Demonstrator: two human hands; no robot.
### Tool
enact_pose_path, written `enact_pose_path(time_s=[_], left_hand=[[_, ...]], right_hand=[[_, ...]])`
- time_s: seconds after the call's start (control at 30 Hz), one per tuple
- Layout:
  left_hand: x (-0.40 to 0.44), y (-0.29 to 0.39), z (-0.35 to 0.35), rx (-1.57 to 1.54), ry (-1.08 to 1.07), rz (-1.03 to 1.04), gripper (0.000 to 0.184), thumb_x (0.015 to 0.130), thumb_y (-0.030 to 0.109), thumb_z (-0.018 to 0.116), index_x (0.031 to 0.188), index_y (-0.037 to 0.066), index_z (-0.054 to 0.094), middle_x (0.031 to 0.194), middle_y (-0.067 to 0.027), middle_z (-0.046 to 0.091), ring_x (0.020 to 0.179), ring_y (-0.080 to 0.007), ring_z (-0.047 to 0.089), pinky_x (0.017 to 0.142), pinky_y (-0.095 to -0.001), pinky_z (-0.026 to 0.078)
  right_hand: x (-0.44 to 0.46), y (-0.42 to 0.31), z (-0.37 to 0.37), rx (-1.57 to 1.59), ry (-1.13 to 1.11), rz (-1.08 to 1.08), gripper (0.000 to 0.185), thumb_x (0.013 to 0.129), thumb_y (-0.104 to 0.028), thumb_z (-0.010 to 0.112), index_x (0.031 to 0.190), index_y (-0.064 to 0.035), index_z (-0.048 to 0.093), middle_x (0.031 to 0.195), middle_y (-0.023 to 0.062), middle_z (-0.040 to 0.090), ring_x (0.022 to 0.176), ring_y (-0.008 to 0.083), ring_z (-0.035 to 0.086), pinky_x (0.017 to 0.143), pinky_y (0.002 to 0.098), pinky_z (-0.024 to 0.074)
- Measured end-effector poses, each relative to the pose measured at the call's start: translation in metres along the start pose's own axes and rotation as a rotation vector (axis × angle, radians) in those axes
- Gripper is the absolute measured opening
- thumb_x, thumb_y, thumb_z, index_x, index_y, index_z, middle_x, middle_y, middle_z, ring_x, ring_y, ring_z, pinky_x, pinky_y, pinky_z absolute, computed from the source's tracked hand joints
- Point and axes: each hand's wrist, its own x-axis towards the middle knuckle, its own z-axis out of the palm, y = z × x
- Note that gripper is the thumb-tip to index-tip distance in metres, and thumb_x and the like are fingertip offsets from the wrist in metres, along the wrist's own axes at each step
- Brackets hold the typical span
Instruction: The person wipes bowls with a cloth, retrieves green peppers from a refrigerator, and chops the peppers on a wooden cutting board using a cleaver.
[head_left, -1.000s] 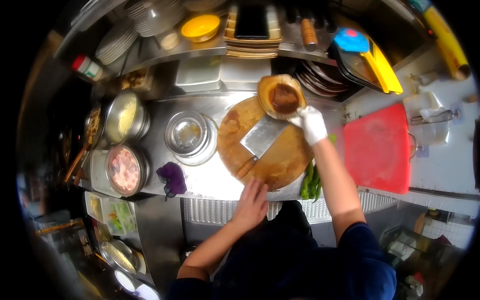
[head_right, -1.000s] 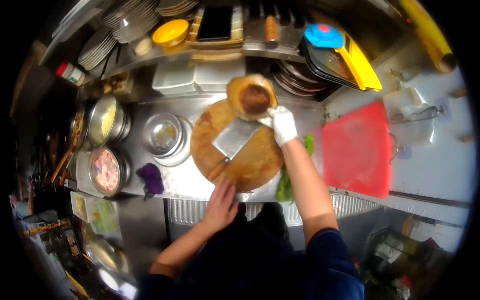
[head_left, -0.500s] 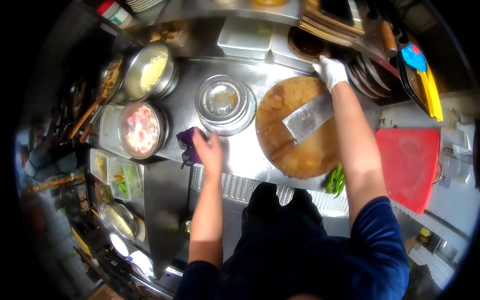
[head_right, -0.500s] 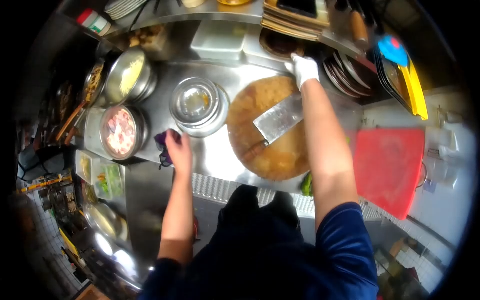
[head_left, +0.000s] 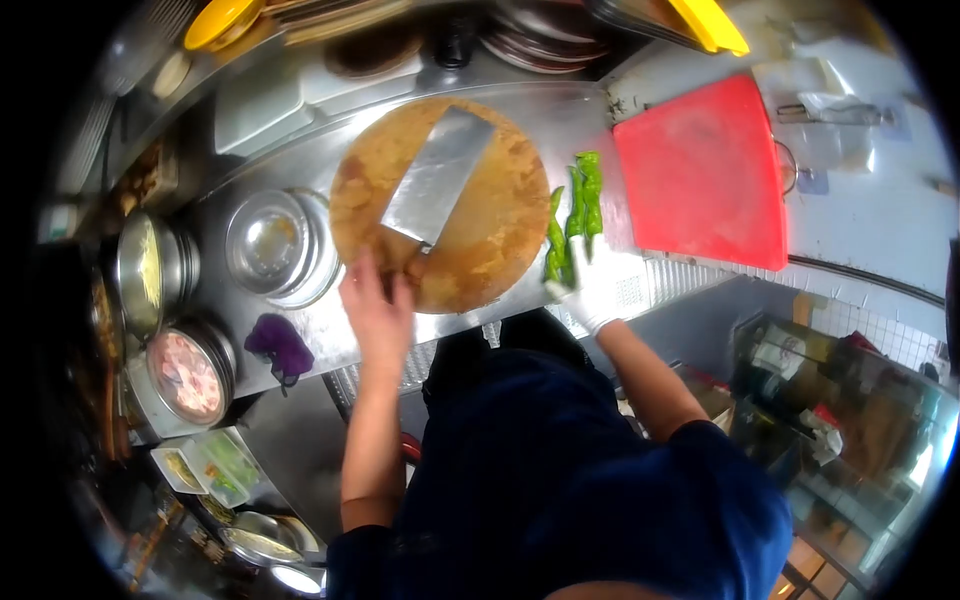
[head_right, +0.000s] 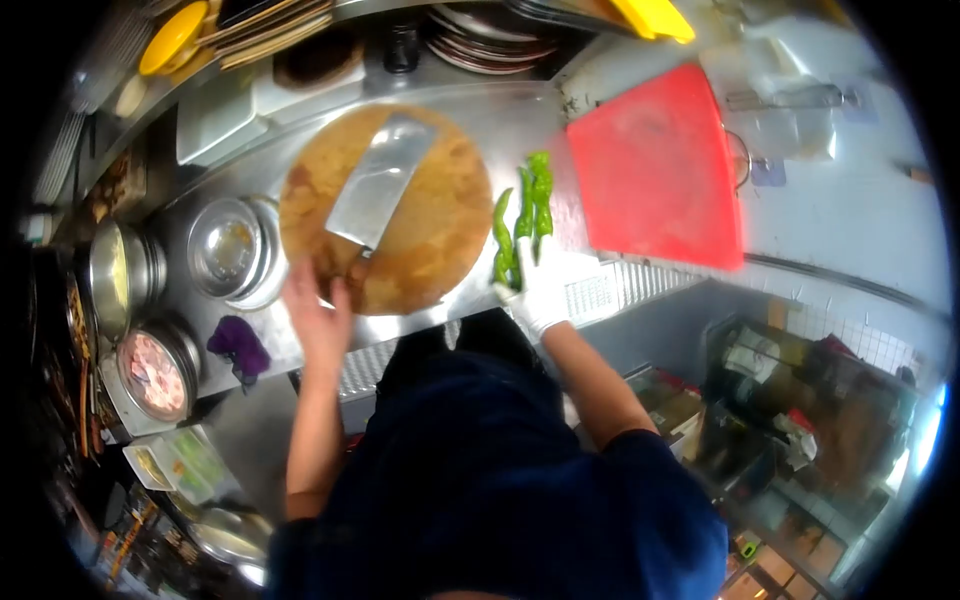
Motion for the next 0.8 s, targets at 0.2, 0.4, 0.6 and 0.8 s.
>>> enact_pose_path(time_s=[0.2, 0.4, 0.6, 0.8], left_hand=[[-0.003, 0.023, 0.062, 0.323, -0.2, 0.161, 0.068, 0.082, 0.007, 0.073, 0.148, 0.006, 0.056, 0.116, -0.0196, 0.062, 0.105, -0.0392, 0.058, 0.093, -0.0524, 0.049], [0.02, 0.048, 0.048, 0.217, -0.28, 0.036, 0.063, 0.081, 0.006, 0.068, 0.143, 0.006, 0.06, 0.103, -0.022, 0.066, 0.088, -0.0395, 0.066, 0.077, -0.0503, 0.055], [-0.017, 0.087, 0.017, -0.334, -0.387, -0.632, 0.045, 0.096, 0.005, 0.062, 0.141, 0.003, 0.061, 0.075, -0.0113, 0.067, 0.066, -0.0165, 0.064, 0.063, -0.0366, 0.052], [-0.03, 0.092, 0.019, -0.402, -0.277, -0.731, 0.058, 0.102, 0.003, 0.059, 0.157, 0.008, 0.039, 0.089, -0.0073, 0.065, 0.06, -0.01, 0.058, 0.052, -0.0273, 0.05]], right_hand=[[0.044, 0.035, 0.032, 0.031, -0.022, 0.08, 0.097, 0.082, -0.05, 0.084, 0.16, -0.0121, 0.041, 0.167, 0.0296, 0.027, 0.149, 0.0568, 0.029, 0.121, 0.0607, 0.0313], [0.127, 0.102, -0.006, 0.004, 0.333, -0.059, 0.058, 0.101, -0.02, 0.066, 0.155, -0.0149, 0.047, 0.156, 0.0233, 0.049, 0.143, 0.0411, 0.048, 0.119, 0.0497, 0.0398], [0.199, 0.119, -0.03, 0.1, -0.248, 0.351, 0.081, 0.093, -0.018, 0.068, 0.165, -0.0154, 0.032, 0.139, 0.0239, 0.061, 0.126, 0.042, 0.061, 0.107, 0.0485, 0.0488], [0.198, 0.105, -0.066, 0.297, 0.038, 0.319, 0.081, 0.094, -0.019, 0.065, 0.166, -0.0231, 0.029, 0.134, 0.0247, 0.063, 0.121, 0.0404, 0.064, 0.104, 0.0497, 0.0505]])
